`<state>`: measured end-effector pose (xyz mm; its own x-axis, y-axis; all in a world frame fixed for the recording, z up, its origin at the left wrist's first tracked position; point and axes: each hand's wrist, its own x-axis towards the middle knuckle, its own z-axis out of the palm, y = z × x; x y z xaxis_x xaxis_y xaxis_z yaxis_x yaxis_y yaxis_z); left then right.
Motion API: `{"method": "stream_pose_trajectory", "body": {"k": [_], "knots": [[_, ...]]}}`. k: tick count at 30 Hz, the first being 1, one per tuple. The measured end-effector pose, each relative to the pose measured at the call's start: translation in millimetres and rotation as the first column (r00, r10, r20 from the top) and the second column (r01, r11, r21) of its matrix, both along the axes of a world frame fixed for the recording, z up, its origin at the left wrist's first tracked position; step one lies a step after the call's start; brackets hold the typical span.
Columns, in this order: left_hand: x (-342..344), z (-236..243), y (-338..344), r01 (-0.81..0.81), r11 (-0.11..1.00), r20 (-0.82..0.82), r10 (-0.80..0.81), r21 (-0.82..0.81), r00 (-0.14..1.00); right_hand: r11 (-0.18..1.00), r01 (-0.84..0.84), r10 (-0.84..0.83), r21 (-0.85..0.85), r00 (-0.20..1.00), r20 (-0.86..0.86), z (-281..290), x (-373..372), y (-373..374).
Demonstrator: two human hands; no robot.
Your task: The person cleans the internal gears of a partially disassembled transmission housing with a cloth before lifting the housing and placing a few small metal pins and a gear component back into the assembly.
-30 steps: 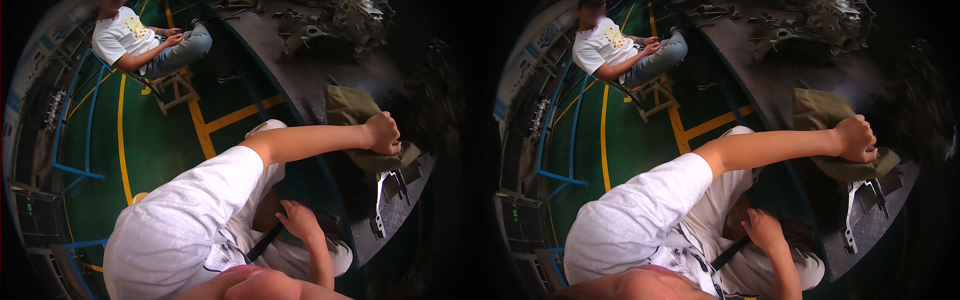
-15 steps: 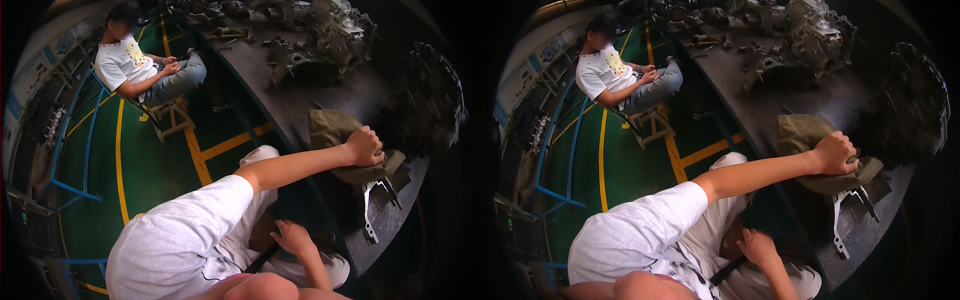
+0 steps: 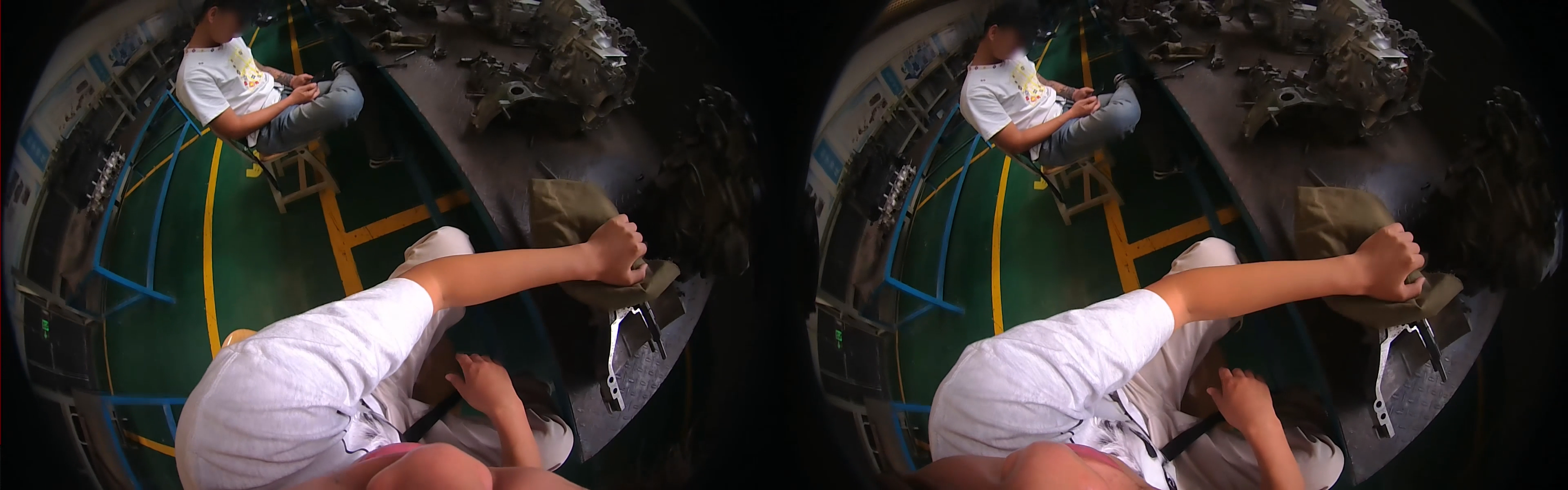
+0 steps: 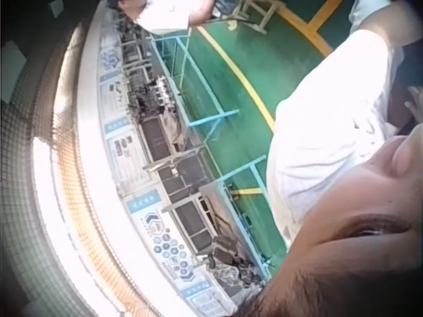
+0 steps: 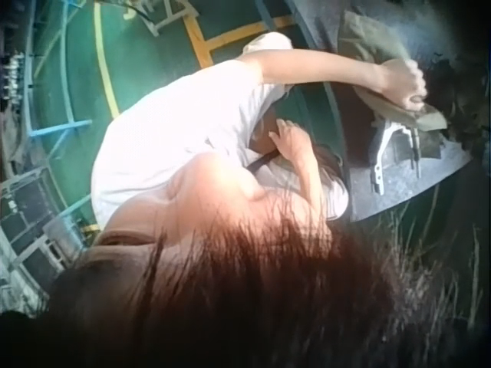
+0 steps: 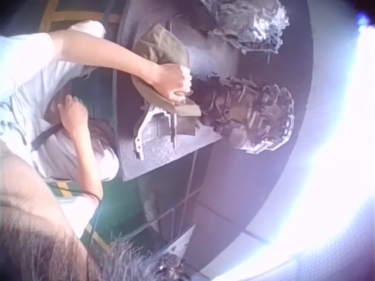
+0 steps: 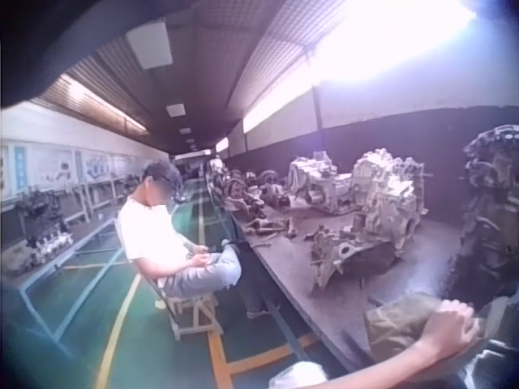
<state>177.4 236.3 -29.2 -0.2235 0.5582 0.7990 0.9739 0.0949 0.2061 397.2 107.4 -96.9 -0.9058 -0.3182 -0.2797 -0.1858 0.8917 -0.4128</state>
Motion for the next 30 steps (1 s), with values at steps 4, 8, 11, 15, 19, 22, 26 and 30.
{"method": "stream_pose_trajectory", "body": {"k": [4,8,11,15,19,22,26,30], "knots": [[9,0,-1,0.015,1.000,0.024,-0.014,-0.026,1.000,1.000,-0.018,0.018,0.020,1.000,0.005,3,-6,-4],[8,6,-1,-0.008,1.000,0.029,0.009,-0.021,1.000,1.000,-0.007,0.007,-0.004,1.000,-0.013,-3,1,3],[7,5,-7,-0.032,0.998,0.051,0.034,-0.057,0.998,1.000,0.016,-0.016,0.016,1.000,0.000,0,0,1],[8,4,-6,-0.001,0.999,0.035,0.003,-0.035,0.999,1.000,-0.012,0.012,0.008,0.999,-0.030,-4,0,2],[5,4,-7,-0.006,0.999,0.035,0.008,-0.051,0.999,0.999,0.025,-0.024,0.032,0.999,-0.023,-3,0,2],[6,6,-6,-0.008,0.998,0.035,0.010,-0.067,0.999,0.999,0.040,-0.039,0.032,0.999,-0.029,-2,0,4],[-4,3,-9,0.021,0.999,-0.003,-0.021,-0.037,1.000,0.999,0.026,-0.027,-0.020,0.998,-0.065,-6,0,7],[3,13,-13,0.017,0.996,0.041,-0.013,-0.087,0.999,0.998,0.068,-0.067,0.014,0.997,-0.040,0,0,6]]}}
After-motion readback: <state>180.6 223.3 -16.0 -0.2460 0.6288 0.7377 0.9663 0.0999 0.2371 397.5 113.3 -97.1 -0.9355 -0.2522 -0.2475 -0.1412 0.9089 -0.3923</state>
